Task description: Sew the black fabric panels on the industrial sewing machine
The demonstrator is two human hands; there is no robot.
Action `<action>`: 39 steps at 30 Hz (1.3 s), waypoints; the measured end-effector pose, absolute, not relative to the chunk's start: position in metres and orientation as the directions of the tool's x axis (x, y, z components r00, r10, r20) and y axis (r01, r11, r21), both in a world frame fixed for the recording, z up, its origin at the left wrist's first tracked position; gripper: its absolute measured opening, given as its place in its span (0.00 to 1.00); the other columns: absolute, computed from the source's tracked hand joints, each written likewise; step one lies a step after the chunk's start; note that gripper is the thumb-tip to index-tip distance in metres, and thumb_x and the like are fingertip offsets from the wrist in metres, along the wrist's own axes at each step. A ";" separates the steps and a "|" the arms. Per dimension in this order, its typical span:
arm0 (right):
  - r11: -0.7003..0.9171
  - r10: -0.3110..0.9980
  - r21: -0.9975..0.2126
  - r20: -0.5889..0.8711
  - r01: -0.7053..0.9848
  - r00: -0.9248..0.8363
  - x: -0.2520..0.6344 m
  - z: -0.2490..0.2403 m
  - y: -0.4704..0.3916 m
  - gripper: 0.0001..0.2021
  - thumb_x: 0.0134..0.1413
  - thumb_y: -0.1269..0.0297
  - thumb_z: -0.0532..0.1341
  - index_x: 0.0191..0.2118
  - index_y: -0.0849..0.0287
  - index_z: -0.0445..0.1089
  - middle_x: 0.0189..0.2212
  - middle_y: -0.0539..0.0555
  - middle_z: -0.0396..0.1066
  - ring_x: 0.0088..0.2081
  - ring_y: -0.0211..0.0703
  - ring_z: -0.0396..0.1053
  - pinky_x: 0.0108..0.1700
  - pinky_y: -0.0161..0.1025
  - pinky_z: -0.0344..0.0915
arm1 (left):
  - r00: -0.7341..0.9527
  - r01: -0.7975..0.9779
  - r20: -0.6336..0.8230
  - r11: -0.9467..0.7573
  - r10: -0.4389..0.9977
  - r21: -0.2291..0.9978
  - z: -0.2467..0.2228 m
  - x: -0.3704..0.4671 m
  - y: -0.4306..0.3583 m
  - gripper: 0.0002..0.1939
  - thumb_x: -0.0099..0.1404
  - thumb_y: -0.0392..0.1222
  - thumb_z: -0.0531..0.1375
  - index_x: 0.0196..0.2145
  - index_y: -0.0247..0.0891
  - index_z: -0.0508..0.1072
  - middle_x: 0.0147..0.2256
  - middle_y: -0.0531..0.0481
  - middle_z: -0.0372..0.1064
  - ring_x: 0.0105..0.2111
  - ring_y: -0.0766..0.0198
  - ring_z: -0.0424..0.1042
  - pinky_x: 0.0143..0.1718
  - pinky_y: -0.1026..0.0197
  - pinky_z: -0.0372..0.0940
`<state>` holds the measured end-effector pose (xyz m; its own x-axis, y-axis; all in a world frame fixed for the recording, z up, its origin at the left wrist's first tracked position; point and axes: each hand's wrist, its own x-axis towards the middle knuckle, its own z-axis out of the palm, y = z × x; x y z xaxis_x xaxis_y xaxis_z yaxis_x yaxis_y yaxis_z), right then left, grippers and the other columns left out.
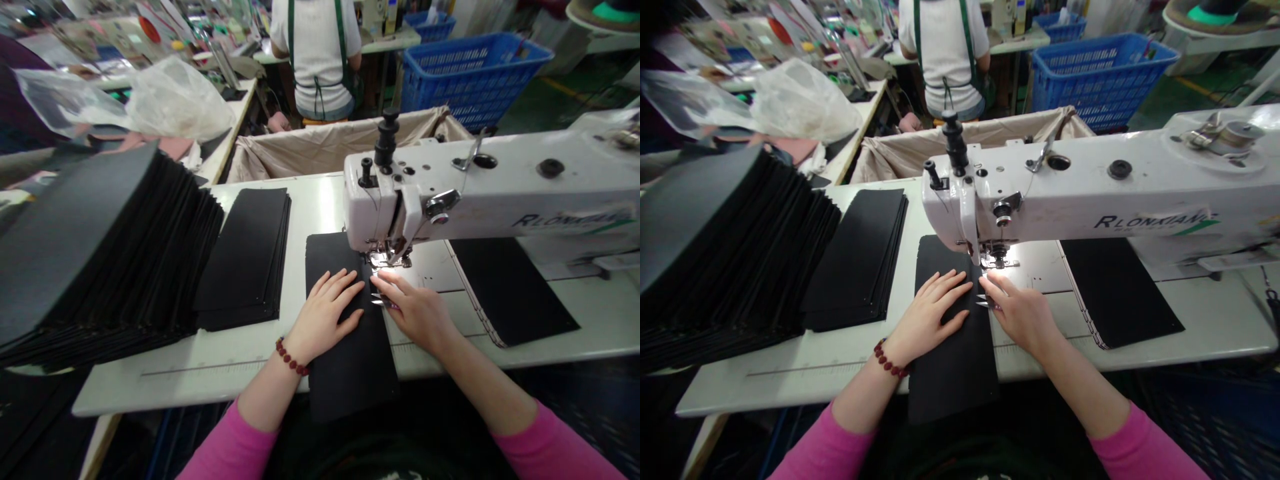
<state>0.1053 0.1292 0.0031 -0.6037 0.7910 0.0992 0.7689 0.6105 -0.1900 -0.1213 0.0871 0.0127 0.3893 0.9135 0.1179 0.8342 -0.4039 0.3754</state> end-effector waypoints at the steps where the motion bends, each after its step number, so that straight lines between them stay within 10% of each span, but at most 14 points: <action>1: 0.610 0.791 -0.189 0.098 0.769 -0.603 0.105 0.003 0.129 0.26 0.60 0.67 0.54 0.64 0.48 0.59 0.63 0.51 0.60 0.43 0.44 0.74 0.40 0.40 0.71 | 0.388 0.835 0.118 -0.403 0.914 0.375 0.013 -0.121 0.087 0.24 0.69 0.45 0.56 0.62 0.44 0.60 0.65 0.48 0.53 0.66 0.56 0.49 0.68 0.45 0.42; 39: 0.614 0.788 -0.205 0.117 0.762 -0.604 0.107 0.002 0.129 0.26 0.59 0.68 0.56 0.63 0.48 0.59 0.63 0.52 0.60 0.41 0.44 0.75 0.39 0.40 0.71 | 0.342 0.850 0.155 -0.376 0.927 0.370 0.012 -0.123 0.087 0.23 0.69 0.43 0.56 0.61 0.43 0.62 0.63 0.47 0.56 0.65 0.55 0.52 0.67 0.44 0.45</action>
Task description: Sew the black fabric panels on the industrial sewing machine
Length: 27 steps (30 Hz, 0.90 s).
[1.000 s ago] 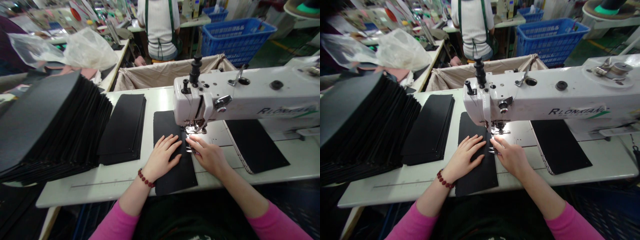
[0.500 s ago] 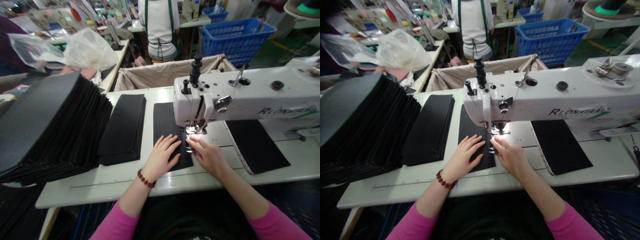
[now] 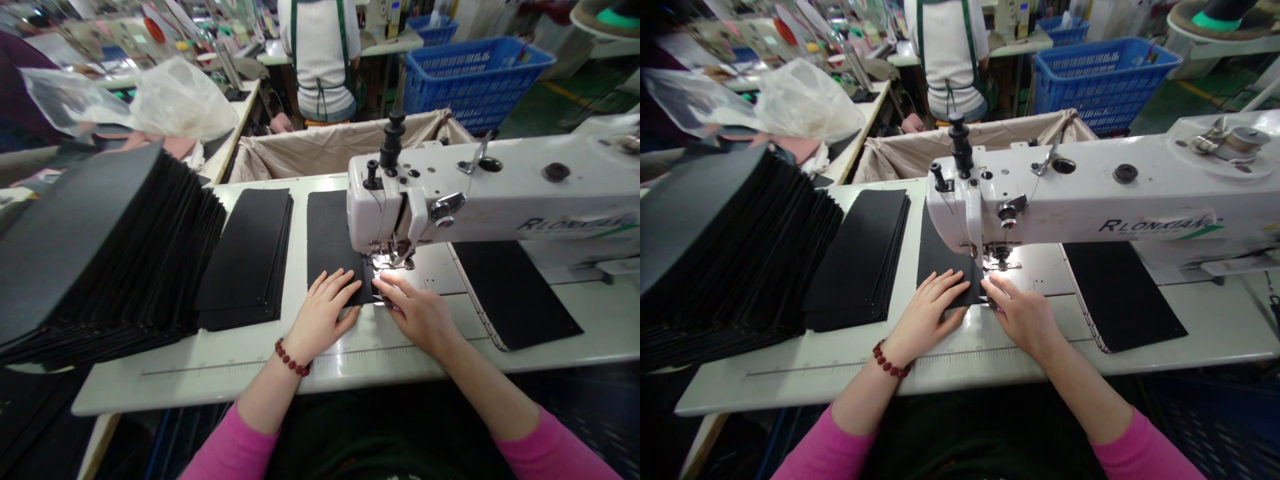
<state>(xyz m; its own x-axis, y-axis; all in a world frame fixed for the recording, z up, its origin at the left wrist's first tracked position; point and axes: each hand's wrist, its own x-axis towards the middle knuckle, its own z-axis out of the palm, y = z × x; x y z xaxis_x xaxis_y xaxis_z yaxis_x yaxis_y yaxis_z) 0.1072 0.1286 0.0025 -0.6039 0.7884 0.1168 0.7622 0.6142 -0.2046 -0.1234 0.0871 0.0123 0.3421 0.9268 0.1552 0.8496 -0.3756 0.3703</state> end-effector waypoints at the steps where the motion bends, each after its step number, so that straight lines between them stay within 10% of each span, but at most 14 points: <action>1: 0.614 0.789 -0.206 0.116 0.762 -0.604 0.107 0.003 0.129 0.26 0.59 0.68 0.56 0.63 0.48 0.60 0.63 0.52 0.60 0.41 0.44 0.75 0.40 0.40 0.71 | 0.341 0.850 0.157 -0.375 0.927 0.370 0.012 -0.123 0.087 0.23 0.69 0.43 0.56 0.61 0.43 0.62 0.63 0.47 0.56 0.65 0.55 0.52 0.67 0.44 0.45; 27: 0.604 0.795 -0.250 0.121 0.757 -0.594 0.107 0.003 0.130 0.28 0.59 0.69 0.55 0.64 0.49 0.57 0.63 0.49 0.60 0.45 0.46 0.73 0.41 0.41 0.71 | 0.290 0.888 0.124 -0.315 0.949 0.335 0.004 -0.122 0.093 0.28 0.71 0.47 0.53 0.66 0.43 0.52 0.67 0.45 0.47 0.67 0.54 0.45 0.67 0.44 0.42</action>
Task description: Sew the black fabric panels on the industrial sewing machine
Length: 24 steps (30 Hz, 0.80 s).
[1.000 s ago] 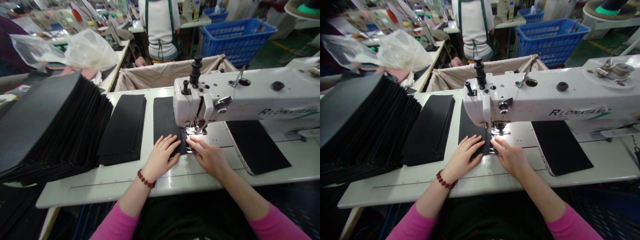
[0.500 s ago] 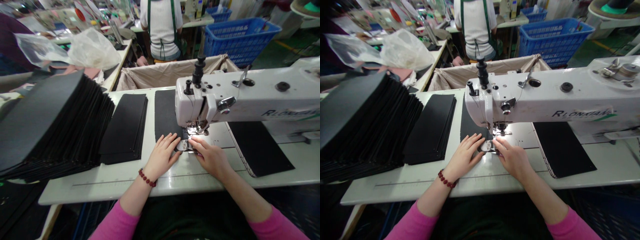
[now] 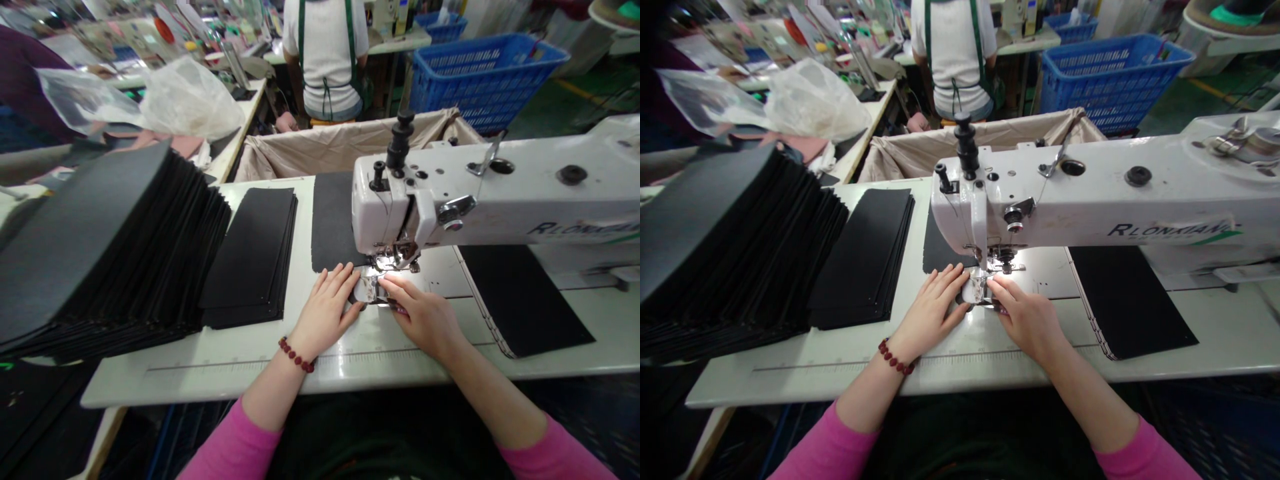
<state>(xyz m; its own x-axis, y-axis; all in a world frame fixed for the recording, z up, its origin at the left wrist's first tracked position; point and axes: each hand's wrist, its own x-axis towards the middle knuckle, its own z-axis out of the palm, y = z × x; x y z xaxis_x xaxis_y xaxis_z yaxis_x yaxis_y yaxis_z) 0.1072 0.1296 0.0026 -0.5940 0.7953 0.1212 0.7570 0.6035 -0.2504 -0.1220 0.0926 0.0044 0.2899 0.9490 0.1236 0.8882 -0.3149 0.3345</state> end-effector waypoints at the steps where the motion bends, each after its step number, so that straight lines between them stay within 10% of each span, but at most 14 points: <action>1: 0.604 0.795 -0.251 0.124 0.756 -0.594 0.107 0.002 0.130 0.28 0.59 0.69 0.55 0.64 0.49 0.57 0.63 0.49 0.60 0.45 0.46 0.73 0.41 0.41 0.71 | 0.288 0.887 0.124 -0.313 0.950 0.338 0.005 -0.122 0.092 0.28 0.71 0.47 0.53 0.66 0.43 0.52 0.67 0.45 0.47 0.67 0.54 0.45 0.67 0.43 0.42; 24: 0.581 0.812 -0.299 0.150 0.757 -0.564 0.106 0.005 0.128 0.27 0.58 0.69 0.55 0.63 0.49 0.59 0.62 0.50 0.62 0.48 0.46 0.72 0.45 0.41 0.70 | 0.240 0.880 0.195 -0.298 0.951 0.370 -0.003 -0.123 0.094 0.38 0.68 0.49 0.56 0.68 0.35 0.43 0.68 0.38 0.42 0.68 0.48 0.39 0.66 0.42 0.45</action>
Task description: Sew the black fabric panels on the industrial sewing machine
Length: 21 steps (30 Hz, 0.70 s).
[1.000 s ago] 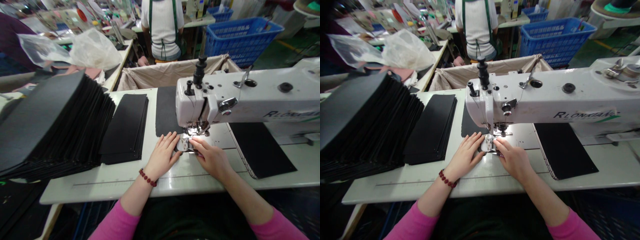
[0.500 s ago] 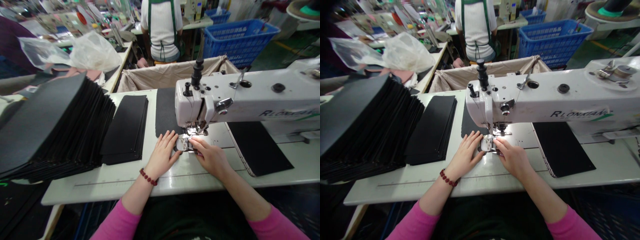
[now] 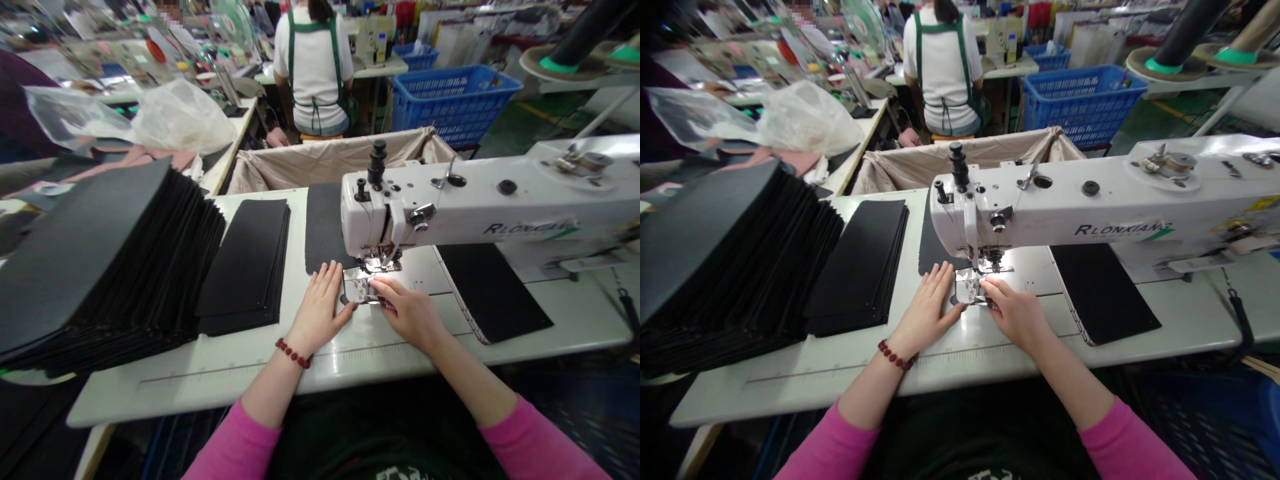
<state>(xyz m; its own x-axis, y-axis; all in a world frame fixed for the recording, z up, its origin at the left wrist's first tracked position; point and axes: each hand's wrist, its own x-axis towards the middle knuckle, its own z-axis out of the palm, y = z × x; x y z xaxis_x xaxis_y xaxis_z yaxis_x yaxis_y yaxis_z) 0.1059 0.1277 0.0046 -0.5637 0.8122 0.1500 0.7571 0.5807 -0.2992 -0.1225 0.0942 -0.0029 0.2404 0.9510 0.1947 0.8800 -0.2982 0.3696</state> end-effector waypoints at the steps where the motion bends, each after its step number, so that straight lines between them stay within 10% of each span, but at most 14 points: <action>1: 0.581 0.812 -0.301 0.151 0.756 -0.564 0.106 0.005 0.127 0.27 0.58 0.69 0.55 0.63 0.49 0.59 0.62 0.50 0.62 0.48 0.46 0.72 0.45 0.41 0.70 | 0.234 0.883 0.202 -0.295 0.951 0.365 -0.002 -0.122 0.095 0.39 0.67 0.50 0.56 0.68 0.34 0.42 0.68 0.37 0.42 0.68 0.47 0.40 0.65 0.41 0.45; 8: 0.588 0.808 -0.290 0.171 0.755 -0.563 0.107 0.007 0.123 0.25 0.59 0.70 0.54 0.62 0.50 0.60 0.60 0.51 0.64 0.45 0.46 0.73 0.40 0.40 0.70 | 0.094 0.922 0.198 -0.161 0.976 0.353 0.023 -0.117 0.076 0.25 0.70 0.53 0.52 0.59 0.36 0.63 0.41 0.44 0.73 0.47 0.54 0.72 0.62 0.44 0.52; 12: 0.584 0.812 -0.308 0.210 0.751 -0.545 0.111 0.008 0.121 0.23 0.60 0.69 0.55 0.61 0.53 0.61 0.60 0.53 0.63 0.47 0.46 0.72 0.43 0.40 0.70 | 0.242 0.923 0.118 -0.266 0.963 0.278 0.026 -0.102 0.029 0.45 0.58 0.62 0.62 0.65 0.35 0.54 0.62 0.34 0.55 0.63 0.39 0.52 0.63 0.37 0.48; 15: 0.604 0.797 -0.295 0.204 0.740 -0.569 0.111 0.011 0.121 0.22 0.61 0.68 0.54 0.61 0.53 0.61 0.61 0.53 0.62 0.47 0.46 0.72 0.44 0.40 0.69 | 0.294 0.936 -0.013 -0.285 0.956 0.206 0.028 -0.091 -0.019 0.48 0.56 0.47 0.64 0.68 0.36 0.46 0.68 0.38 0.39 0.67 0.38 0.38 0.65 0.35 0.41; 21: 0.708 0.689 -0.258 0.052 0.657 -0.723 0.110 0.021 0.100 0.27 0.60 0.67 0.54 0.65 0.48 0.56 0.65 0.52 0.56 0.40 0.44 0.75 0.41 0.41 0.70 | 0.417 0.908 -0.276 -0.385 0.866 0.164 0.051 -0.111 -0.086 0.49 0.49 0.24 0.50 0.68 0.38 0.44 0.68 0.46 0.38 0.68 0.53 0.42 0.65 0.47 0.48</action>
<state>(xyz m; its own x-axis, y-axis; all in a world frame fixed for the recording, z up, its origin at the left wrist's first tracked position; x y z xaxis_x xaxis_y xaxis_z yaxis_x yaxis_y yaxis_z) 0.1099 0.0998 0.0211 -0.7226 0.6894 0.0519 0.6571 0.7082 -0.2581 -0.1108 -0.0862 0.0512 0.4169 0.8660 -0.2762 0.9082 -0.3849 0.1643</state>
